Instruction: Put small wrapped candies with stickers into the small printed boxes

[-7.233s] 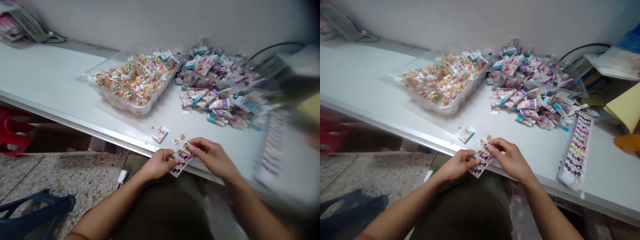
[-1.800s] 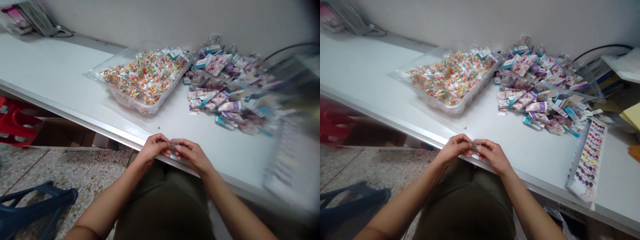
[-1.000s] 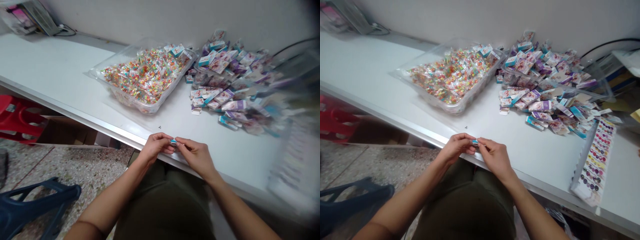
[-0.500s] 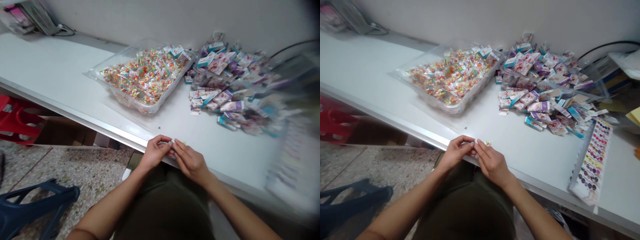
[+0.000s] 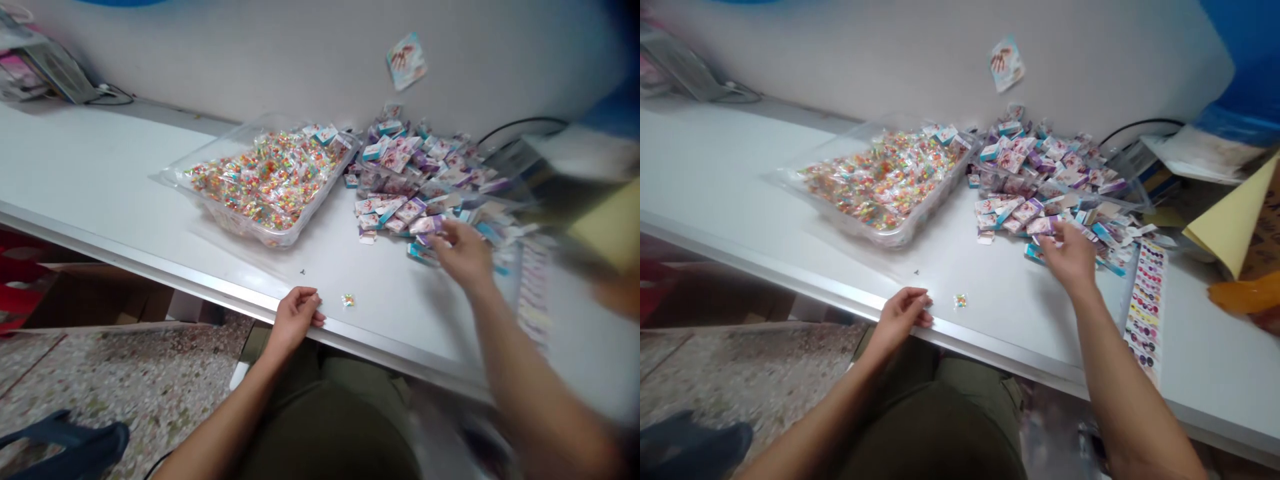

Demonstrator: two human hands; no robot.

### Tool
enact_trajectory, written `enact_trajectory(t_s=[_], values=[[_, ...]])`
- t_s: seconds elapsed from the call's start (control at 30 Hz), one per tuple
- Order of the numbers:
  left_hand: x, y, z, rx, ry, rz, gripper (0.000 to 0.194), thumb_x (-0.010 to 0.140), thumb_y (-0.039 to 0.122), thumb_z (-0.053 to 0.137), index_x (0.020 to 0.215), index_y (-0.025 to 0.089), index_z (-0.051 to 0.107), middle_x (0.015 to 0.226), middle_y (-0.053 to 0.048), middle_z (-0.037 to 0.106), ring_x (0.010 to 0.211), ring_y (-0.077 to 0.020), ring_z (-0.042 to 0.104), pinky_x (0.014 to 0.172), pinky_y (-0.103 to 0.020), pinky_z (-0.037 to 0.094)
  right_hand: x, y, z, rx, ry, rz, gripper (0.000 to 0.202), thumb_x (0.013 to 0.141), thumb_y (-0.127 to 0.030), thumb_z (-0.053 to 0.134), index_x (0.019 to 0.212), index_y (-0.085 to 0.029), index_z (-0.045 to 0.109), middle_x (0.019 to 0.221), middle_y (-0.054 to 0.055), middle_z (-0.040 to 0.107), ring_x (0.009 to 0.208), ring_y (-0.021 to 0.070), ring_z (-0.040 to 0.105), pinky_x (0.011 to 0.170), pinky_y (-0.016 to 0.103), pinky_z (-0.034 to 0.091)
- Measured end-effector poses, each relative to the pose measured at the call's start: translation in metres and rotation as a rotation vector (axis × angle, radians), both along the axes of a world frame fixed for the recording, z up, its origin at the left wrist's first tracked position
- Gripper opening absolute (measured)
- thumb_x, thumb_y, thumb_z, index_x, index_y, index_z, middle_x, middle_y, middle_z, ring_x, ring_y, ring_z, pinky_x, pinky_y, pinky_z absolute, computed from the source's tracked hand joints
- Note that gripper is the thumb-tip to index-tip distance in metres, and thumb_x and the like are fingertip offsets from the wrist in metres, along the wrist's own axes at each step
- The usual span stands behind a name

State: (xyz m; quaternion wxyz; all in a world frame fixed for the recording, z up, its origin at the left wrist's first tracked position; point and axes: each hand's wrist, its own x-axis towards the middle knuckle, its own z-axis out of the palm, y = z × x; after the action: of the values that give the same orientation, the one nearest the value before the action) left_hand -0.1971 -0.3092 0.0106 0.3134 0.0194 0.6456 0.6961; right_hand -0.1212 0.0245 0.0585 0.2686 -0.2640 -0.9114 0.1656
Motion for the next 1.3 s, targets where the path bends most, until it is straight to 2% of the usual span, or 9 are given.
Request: enact_trajectory(t_s=[0.13, 0.23, 0.4, 0.6, 0.83, 0.93, 1.07, 1.13, 1.3], values=[[-0.001, 0.003, 0.001, -0.011, 0.016, -0.031, 0.024, 0.077, 0.031, 0.069, 0.091, 0.014, 0.06, 0.077, -0.002, 0.066, 0.053, -0.0084, 0.062, 0.053, -0.022, 0.053, 0.022, 0.014, -0.051, 0.182, -0.232, -0.064, 0.052, 0.086, -0.035, 0.057, 0.131, -0.008, 0.055, 0.135, 0.026, 0.052, 0.12, 0.0384, 0.048, 0.097, 0.053, 0.036], [0.0, 0.005, 0.002, -0.033, 0.044, -0.043, 0.022, 0.077, 0.032, 0.066, 0.09, 0.014, 0.061, 0.077, -0.002, 0.066, 0.052, -0.0086, 0.06, 0.051, -0.022, 0.052, 0.026, 0.002, -0.064, 0.281, -0.254, -0.014, 0.047, 0.089, -0.033, 0.052, 0.13, -0.011, 0.057, 0.131, 0.023, 0.057, 0.114, 0.037, 0.05, 0.094, 0.051, 0.037], [0.006, 0.016, 0.003, -0.158, 0.288, -0.084, 0.019, 0.082, 0.032, 0.06, 0.091, 0.016, 0.063, 0.076, -0.002, 0.067, 0.057, -0.0113, 0.061, 0.056, -0.025, 0.051, 0.021, -0.029, -0.065, 0.272, -0.145, 0.064, 0.041, 0.087, -0.039, 0.056, 0.123, -0.019, 0.064, 0.121, 0.014, 0.064, 0.106, 0.0302, 0.053, 0.089, 0.043, 0.04], [0.004, 0.067, 0.014, -0.243, 0.785, -0.116, 0.029, 0.084, 0.033, 0.063, 0.109, 0.018, 0.066, 0.11, -0.01, 0.07, 0.102, -0.0239, 0.065, 0.088, -0.038, 0.053, 0.017, -0.063, -0.057, 0.125, 0.17, 0.066, 0.029, 0.091, -0.034, 0.054, 0.111, -0.02, 0.07, 0.109, 0.01, 0.069, 0.103, 0.0263, 0.059, 0.092, 0.044, 0.044], [0.011, 0.103, 0.028, -0.022, 0.84, -0.184, 0.053, 0.082, 0.036, 0.068, 0.13, 0.018, 0.055, 0.125, -0.01, 0.065, 0.109, -0.0235, 0.064, 0.097, -0.036, 0.05, 0.043, -0.121, -0.023, -0.249, 0.15, 0.343, 0.026, 0.091, -0.034, 0.055, 0.11, -0.023, 0.068, 0.11, 0.008, 0.07, 0.097, 0.0222, 0.066, 0.086, 0.037, 0.053], [0.006, 0.083, 0.026, -0.16, 0.911, -0.137, 0.06, 0.081, 0.035, 0.066, 0.135, 0.017, 0.048, 0.111, -0.008, 0.07, 0.096, -0.0212, 0.067, 0.09, -0.034, 0.052, 0.078, -0.081, -0.011, -0.258, -0.059, 0.435, 0.033, 0.089, -0.04, 0.058, 0.118, -0.027, 0.066, 0.119, 0.006, 0.068, 0.109, 0.0246, 0.063, 0.094, 0.041, 0.05], [-0.016, 0.047, 0.017, -0.613, 1.058, -0.063, 0.045, 0.083, 0.039, 0.061, 0.121, 0.015, 0.057, 0.102, -0.011, 0.07, 0.094, -0.0255, 0.065, 0.085, -0.038, 0.05, 0.139, 0.041, -0.002, -0.14, -0.153, -0.166, 0.052, 0.085, -0.055, 0.055, 0.127, -0.026, 0.06, 0.134, 0.014, 0.058, 0.12, 0.0324, 0.057, 0.089, 0.046, 0.05], [-0.023, 0.037, 0.011, -0.779, 1.083, -0.129, 0.04, 0.087, 0.041, 0.055, 0.118, 0.016, 0.059, 0.098, -0.011, 0.069, 0.095, -0.0276, 0.063, 0.081, -0.038, 0.05, 0.162, 0.092, -0.004, -0.139, -0.194, -0.246, 0.056, 0.076, -0.057, 0.063, 0.116, -0.019, 0.066, 0.14, 0.023, 0.051, 0.129, 0.0411, 0.047, 0.088, 0.051, 0.049], [-0.025, 0.031, -0.009, -0.827, 1.148, -0.121, 0.048, 0.091, 0.045, 0.049, 0.129, 0.014, 0.052, 0.111, -0.014, 0.067, 0.104, -0.0308, 0.057, 0.086, -0.042, 0.048, 0.182, 0.126, -0.02, -0.188, -0.334, -0.36, 0.04, 0.073, -0.055, 0.06, 0.093, -0.021, 0.068, 0.124, 0.02, 0.064, 0.104, 0.0376, 0.063, 0.088, 0.051, 0.047]])
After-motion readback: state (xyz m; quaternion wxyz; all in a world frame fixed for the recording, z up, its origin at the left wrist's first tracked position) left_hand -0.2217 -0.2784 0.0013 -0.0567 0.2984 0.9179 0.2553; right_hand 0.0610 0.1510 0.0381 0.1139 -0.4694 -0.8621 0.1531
